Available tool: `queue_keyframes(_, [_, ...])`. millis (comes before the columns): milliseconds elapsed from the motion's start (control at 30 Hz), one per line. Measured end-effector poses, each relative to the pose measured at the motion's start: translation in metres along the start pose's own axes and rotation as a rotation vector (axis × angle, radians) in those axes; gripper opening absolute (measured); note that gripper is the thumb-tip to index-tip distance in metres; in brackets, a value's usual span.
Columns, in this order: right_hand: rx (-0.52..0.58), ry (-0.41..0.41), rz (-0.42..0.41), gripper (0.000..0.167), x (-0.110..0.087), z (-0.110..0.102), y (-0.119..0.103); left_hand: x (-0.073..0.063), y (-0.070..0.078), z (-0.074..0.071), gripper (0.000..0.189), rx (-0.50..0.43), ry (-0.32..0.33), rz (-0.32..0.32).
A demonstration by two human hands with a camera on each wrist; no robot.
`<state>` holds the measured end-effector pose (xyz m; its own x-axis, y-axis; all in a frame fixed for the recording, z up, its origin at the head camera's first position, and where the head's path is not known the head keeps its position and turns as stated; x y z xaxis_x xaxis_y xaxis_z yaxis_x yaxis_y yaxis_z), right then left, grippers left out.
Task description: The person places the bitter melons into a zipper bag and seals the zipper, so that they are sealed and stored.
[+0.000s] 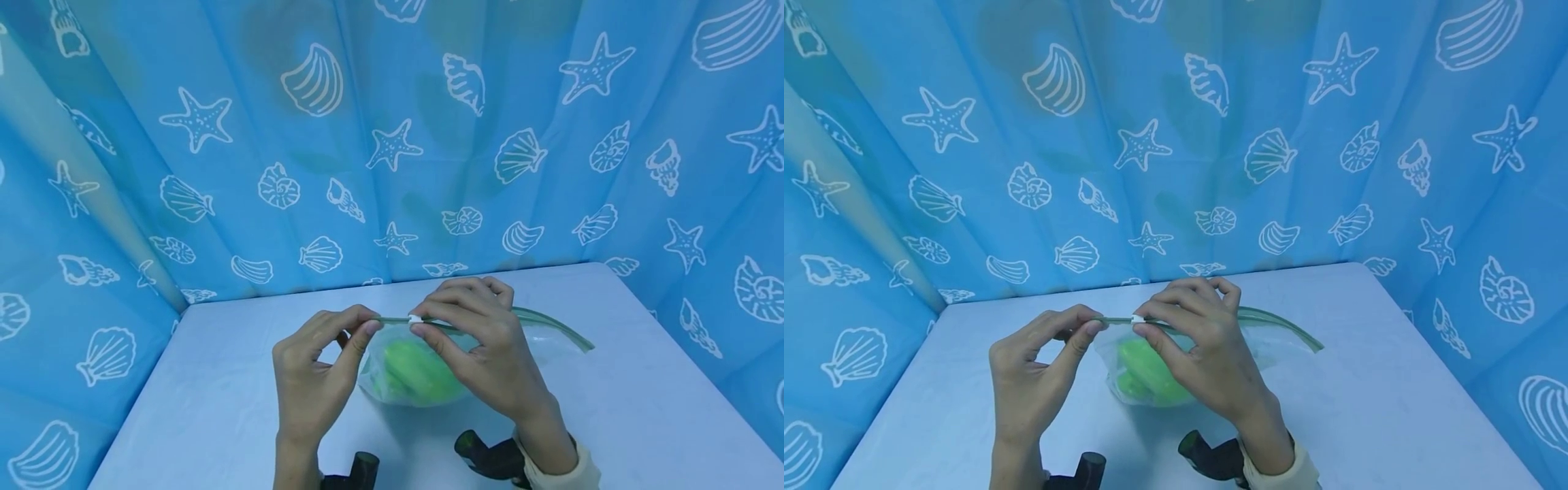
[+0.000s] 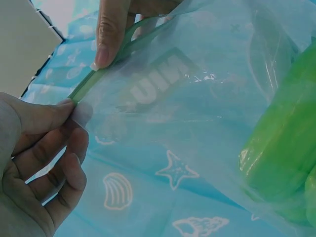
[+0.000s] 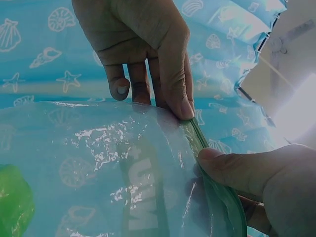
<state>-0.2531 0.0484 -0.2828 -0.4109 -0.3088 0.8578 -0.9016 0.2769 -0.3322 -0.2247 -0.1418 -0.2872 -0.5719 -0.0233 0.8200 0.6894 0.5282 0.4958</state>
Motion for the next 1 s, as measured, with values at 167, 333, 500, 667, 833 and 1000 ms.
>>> queue_keyframes(167, [0.0, 0.001, 0.001, 0.014, 0.001, 0.0, 0.002, 0.001, -0.001, -0.003, 0.012, 0.017, 0.015, -0.005])
queue_keyframes(333, [-0.007, -0.004, 0.011, 0.014, 0.0, 0.0, 0.004, 0.002, -0.002, -0.004, 0.013, 0.013, 0.024, 0.0])
queue_keyframes(500, [-0.009, -0.008, 0.023, 0.015, -0.001, 0.001, 0.005, 0.001, -0.004, -0.006, 0.012, 0.018, 0.024, -0.008])
queue_keyframes(667, [0.002, -0.004, 0.02, 0.016, -0.001, 0.0, 0.006, 0.001, -0.006, -0.008, 0.013, 0.025, 0.029, -0.014])
queue_keyframes(833, [0.009, -0.004, 0.019, 0.017, -0.001, 0.001, 0.007, 0.001, -0.007, -0.01, 0.012, 0.025, 0.035, -0.009])
queue_keyframes(1000, [0.015, -0.006, 0.02, 0.018, -0.002, 0.001, 0.008, 0.002, -0.009, -0.011, 0.009, 0.019, 0.032, -0.018])
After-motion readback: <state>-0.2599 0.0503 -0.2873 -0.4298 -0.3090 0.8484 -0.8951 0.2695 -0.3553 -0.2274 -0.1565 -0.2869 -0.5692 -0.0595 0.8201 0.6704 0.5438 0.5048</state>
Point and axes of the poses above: each hand's wrist, its own x-axis towards the middle knuckle, its own z-axis out of the palm, y = z × x, the point moved 6 cm from there along x, towards the middle knuckle
